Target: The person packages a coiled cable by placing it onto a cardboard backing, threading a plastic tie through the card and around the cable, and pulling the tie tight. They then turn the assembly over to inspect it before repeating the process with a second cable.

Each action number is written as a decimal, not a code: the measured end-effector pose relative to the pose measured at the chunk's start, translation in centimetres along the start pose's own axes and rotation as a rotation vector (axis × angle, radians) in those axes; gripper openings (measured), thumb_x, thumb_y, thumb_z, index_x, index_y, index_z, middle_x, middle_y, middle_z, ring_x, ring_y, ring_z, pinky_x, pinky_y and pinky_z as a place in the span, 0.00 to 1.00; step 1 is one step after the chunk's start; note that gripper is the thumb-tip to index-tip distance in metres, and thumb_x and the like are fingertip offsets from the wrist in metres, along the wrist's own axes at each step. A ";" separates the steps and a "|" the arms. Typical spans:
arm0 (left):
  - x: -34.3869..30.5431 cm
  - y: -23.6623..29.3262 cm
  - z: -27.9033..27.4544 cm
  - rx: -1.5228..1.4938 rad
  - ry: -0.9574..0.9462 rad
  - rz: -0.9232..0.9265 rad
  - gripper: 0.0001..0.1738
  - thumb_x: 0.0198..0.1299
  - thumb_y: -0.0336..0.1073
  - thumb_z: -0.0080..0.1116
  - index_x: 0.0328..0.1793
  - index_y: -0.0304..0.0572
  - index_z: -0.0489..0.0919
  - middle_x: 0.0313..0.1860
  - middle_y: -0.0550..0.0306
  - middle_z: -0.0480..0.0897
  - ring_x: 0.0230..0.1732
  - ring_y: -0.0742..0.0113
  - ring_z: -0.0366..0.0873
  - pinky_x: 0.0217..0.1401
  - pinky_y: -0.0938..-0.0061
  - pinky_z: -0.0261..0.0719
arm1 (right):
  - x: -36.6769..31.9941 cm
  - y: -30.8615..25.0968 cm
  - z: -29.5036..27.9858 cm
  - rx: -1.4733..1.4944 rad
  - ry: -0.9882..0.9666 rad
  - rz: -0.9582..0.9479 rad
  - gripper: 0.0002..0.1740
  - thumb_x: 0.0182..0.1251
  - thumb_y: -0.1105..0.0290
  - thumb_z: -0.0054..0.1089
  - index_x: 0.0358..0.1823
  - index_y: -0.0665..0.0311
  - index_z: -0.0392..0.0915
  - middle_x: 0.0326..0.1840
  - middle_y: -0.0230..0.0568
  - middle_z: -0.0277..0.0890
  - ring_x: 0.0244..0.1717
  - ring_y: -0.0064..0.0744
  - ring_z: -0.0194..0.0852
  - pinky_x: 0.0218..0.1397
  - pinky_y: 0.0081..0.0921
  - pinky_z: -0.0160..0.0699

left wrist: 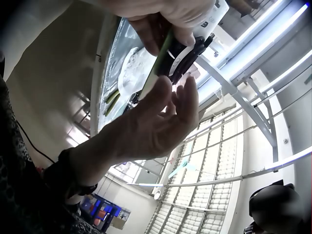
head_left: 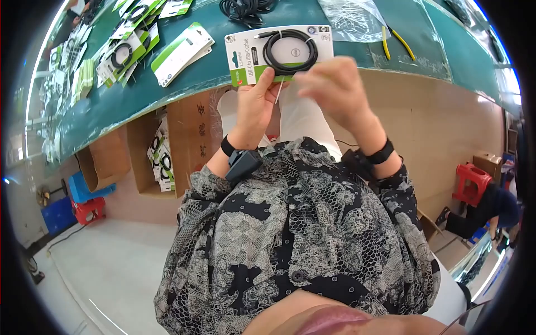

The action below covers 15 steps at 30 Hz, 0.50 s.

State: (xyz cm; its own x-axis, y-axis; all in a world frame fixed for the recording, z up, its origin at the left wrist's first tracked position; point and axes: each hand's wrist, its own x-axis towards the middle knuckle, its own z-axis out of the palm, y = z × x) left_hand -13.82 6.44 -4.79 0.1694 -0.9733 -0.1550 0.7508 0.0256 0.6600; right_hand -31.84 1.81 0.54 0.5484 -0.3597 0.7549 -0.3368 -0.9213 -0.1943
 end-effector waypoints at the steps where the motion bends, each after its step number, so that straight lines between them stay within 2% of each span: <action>1: 0.1 -0.2 -0.4 -0.035 -0.043 0.001 0.13 0.65 0.27 0.53 0.55 0.39 0.75 0.48 0.57 0.80 0.45 0.67 0.81 0.45 0.71 0.84 | -0.2 -0.5 0.6 0.010 -0.004 -0.007 0.20 0.48 0.67 0.67 0.46 0.58 0.81 0.49 0.33 0.74 0.46 0.36 0.70 0.51 0.34 0.69; 4: 0.2 -0.5 -0.4 -0.111 -0.094 -0.003 0.12 0.66 0.28 0.53 0.55 0.39 0.75 0.48 0.57 0.81 0.44 0.67 0.81 0.46 0.71 0.84 | 0.2 -1.8 2.4 -0.107 -0.063 -0.031 0.12 0.48 0.72 0.64 0.37 0.57 0.82 0.42 0.31 0.74 0.42 0.32 0.71 0.47 0.31 0.67; 6: -0.3 -0.3 -0.3 -0.182 -0.090 -0.020 0.11 0.66 0.29 0.52 0.54 0.39 0.75 0.47 0.56 0.81 0.44 0.66 0.82 0.47 0.71 0.84 | 0.3 -1.3 2.4 -0.064 -0.051 -0.039 0.12 0.47 0.73 0.64 0.37 0.57 0.82 0.43 0.31 0.75 0.42 0.32 0.71 0.47 0.30 0.67; 13: -0.3 0.5 -0.4 -0.114 -0.116 0.017 0.12 0.67 0.31 0.51 0.55 0.38 0.75 0.49 0.54 0.81 0.47 0.63 0.81 0.50 0.69 0.84 | 0.5 -0.8 2.5 0.055 0.004 -0.010 0.12 0.45 0.76 0.63 0.34 0.58 0.80 0.45 0.30 0.77 0.41 0.31 0.71 0.46 0.28 0.67; 15: -0.2 0.4 -0.5 -0.124 -0.126 0.024 0.12 0.67 0.31 0.51 0.55 0.38 0.75 0.49 0.54 0.81 0.48 0.62 0.81 0.51 0.68 0.84 | 0.9 -1.4 2.0 0.013 -0.004 0.072 0.10 0.47 0.75 0.61 0.34 0.59 0.79 0.47 0.30 0.77 0.41 0.31 0.71 0.48 0.28 0.66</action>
State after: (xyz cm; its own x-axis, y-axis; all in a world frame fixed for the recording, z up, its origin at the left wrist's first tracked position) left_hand -13.18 6.78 -4.85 0.1124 -0.9928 -0.0416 0.8220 0.0694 0.5653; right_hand -29.33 2.52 0.18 0.5263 -0.4255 0.7361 -0.3656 -0.8949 -0.2559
